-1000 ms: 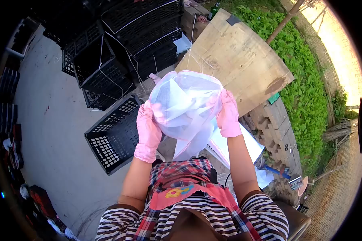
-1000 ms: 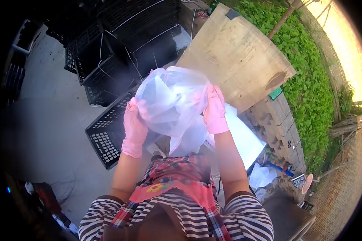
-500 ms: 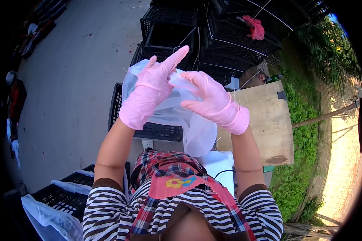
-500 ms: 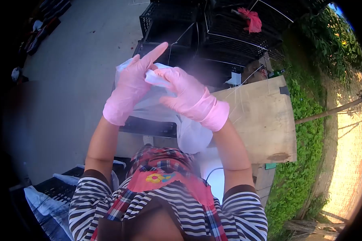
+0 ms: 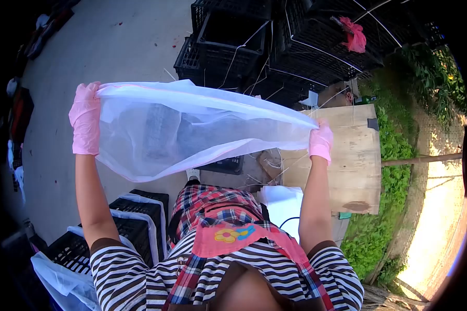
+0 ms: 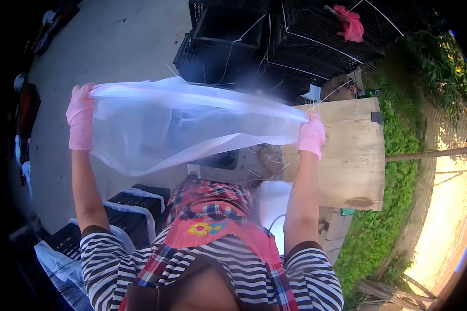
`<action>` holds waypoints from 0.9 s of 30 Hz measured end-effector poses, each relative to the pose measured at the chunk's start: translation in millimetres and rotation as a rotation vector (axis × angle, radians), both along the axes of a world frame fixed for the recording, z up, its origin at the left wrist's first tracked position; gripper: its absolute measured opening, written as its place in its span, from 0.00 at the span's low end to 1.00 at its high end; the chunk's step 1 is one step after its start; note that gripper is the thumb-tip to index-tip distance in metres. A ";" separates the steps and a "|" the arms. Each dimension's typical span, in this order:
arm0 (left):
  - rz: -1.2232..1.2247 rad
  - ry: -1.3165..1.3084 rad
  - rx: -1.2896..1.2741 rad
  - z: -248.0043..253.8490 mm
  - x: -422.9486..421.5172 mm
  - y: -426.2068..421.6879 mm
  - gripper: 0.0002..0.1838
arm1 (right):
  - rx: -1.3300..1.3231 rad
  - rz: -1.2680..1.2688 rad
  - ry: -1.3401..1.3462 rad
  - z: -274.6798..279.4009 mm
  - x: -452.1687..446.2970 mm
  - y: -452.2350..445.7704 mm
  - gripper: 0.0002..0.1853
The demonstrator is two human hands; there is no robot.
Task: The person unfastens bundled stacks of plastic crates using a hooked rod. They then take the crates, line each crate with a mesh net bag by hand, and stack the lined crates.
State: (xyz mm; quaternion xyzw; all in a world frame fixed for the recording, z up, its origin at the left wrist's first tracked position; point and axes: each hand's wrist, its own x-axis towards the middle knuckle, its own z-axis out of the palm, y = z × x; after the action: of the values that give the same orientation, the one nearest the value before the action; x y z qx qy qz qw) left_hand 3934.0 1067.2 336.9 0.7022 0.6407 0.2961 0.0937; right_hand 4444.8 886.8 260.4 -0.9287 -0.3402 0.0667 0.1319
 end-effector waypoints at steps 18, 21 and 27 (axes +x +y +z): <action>0.163 -1.121 -1.189 -322.9 -42.3 13.5 0.15 | 0.188 0.043 0.715 -249.9 -76.3 -32.3 0.17; 0.115 -0.920 -0.679 -343.1 -101.4 85.1 0.11 | 0.469 -0.279 0.971 -244.1 -69.7 14.1 0.16; 0.227 -0.976 -0.757 -366.1 -73.3 75.0 0.15 | 0.560 -0.336 1.371 -301.8 -159.0 40.0 0.16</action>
State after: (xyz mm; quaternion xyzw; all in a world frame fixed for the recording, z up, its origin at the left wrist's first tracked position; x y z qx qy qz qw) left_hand 3860.8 1142.2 -29.2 0.3318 0.6551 0.3435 0.5854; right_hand 4285.8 926.9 -41.5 -0.6507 -0.0401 0.5190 0.5528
